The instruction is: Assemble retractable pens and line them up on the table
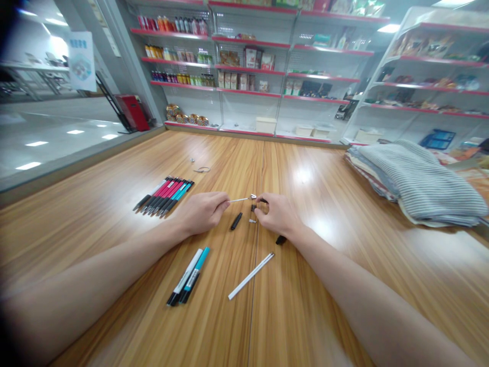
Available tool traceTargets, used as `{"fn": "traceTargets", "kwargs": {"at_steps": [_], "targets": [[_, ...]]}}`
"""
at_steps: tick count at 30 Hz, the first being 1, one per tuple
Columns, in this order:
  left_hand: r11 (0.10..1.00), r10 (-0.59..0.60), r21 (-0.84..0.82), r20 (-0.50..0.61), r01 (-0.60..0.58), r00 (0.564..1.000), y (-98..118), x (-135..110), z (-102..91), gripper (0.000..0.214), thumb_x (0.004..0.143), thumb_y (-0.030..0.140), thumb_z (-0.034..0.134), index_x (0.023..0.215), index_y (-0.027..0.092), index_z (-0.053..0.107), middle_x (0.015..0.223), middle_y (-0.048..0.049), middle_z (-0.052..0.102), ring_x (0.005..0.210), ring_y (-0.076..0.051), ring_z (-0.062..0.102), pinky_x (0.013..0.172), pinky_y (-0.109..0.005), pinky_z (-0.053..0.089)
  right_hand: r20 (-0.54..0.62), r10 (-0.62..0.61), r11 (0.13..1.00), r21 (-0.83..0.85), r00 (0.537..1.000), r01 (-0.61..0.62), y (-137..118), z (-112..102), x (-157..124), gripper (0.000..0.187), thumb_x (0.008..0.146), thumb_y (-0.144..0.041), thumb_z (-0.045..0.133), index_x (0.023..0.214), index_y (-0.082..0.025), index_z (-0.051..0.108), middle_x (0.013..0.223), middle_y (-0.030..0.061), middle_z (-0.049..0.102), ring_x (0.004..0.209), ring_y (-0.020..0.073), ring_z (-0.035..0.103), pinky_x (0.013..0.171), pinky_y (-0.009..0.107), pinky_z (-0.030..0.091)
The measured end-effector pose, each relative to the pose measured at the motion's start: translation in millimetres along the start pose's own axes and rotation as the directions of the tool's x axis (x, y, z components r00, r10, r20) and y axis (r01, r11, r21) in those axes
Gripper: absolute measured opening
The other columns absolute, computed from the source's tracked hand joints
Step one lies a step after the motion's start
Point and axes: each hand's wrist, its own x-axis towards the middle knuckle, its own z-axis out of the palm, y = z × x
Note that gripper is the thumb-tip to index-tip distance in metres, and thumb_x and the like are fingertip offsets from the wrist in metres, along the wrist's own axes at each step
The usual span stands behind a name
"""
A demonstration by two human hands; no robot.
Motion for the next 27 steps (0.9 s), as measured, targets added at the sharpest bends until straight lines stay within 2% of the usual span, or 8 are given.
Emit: {"fn": "traceTargets", "kwargs": {"at_steps": [13, 17, 20, 24, 27], "targets": [[1.000, 0.026, 0.004, 0.034, -0.026, 0.999, -1, 0, 1.5, 0.022, 0.095, 0.029, 0.038, 0.088, 0.019, 0.057, 0.084, -0.0053, 0.068, 0.080, -0.019, 0.064, 0.068, -0.029, 0.043, 0.035, -0.004, 1.000, -0.009, 0.999, 0.004, 2, 2, 0, 0.015, 0.081, -0.028, 0.061, 0.092, -0.022, 0.069, 0.085, 0.0027, 0.072, 0.077, 0.0182, 0.065, 0.068, 0.028, 0.051], [1.000, 0.030, 0.000, 0.034, -0.030, 0.999, -2, 0, 1.8, 0.021, 0.094, 0.028, 0.038, 0.088, 0.020, 0.057, 0.085, -0.0052, 0.068, 0.080, -0.020, 0.064, 0.067, -0.029, 0.043, -0.048, -0.040, 0.999, -0.030, 0.998, 0.038, -1, -1, 1, 0.018, 0.082, -0.030, 0.061, 0.095, -0.020, 0.068, 0.086, 0.0045, 0.072, 0.075, 0.0181, 0.065, 0.067, 0.028, 0.050], [1.000, 0.026, 0.002, 0.033, -0.027, 0.999, -2, 0, 1.8, 0.021, 0.094, 0.028, 0.039, 0.088, 0.019, 0.057, 0.084, -0.0055, 0.068, 0.080, -0.020, 0.064, 0.067, -0.029, 0.043, -0.116, -0.123, 0.992, -0.029, 0.985, 0.121, -5, -4, 1, 0.021, 0.082, -0.030, 0.061, 0.100, -0.019, 0.066, 0.092, 0.0057, 0.072, 0.073, 0.0174, 0.065, 0.067, 0.028, 0.049], [1.000, 0.026, 0.001, 0.030, -0.026, 0.999, -1, 0, 1.3, 0.022, 0.094, 0.028, 0.038, 0.088, 0.019, 0.057, 0.084, -0.0054, 0.068, 0.079, -0.020, 0.064, 0.067, -0.029, 0.042, -0.152, -0.215, 0.977, -0.047, 0.965, 0.210, -11, -6, 0, 0.021, 0.083, -0.029, 0.060, 0.102, -0.019, 0.064, 0.095, 0.0058, 0.071, 0.076, 0.0178, 0.065, 0.070, 0.029, 0.049], [1.000, 0.028, 0.004, 0.031, -0.028, 0.999, -1, 0, 0.7, 0.021, 0.094, 0.028, 0.038, 0.089, 0.019, 0.057, 0.085, -0.0052, 0.068, 0.079, -0.019, 0.064, 0.067, -0.029, 0.042, -0.170, -0.218, 0.976, -0.055, 0.961, 0.212, -12, -6, 0, 0.020, 0.084, -0.029, 0.060, 0.101, -0.019, 0.064, 0.094, 0.0050, 0.071, 0.076, 0.0175, 0.065, 0.070, 0.029, 0.049]]}}
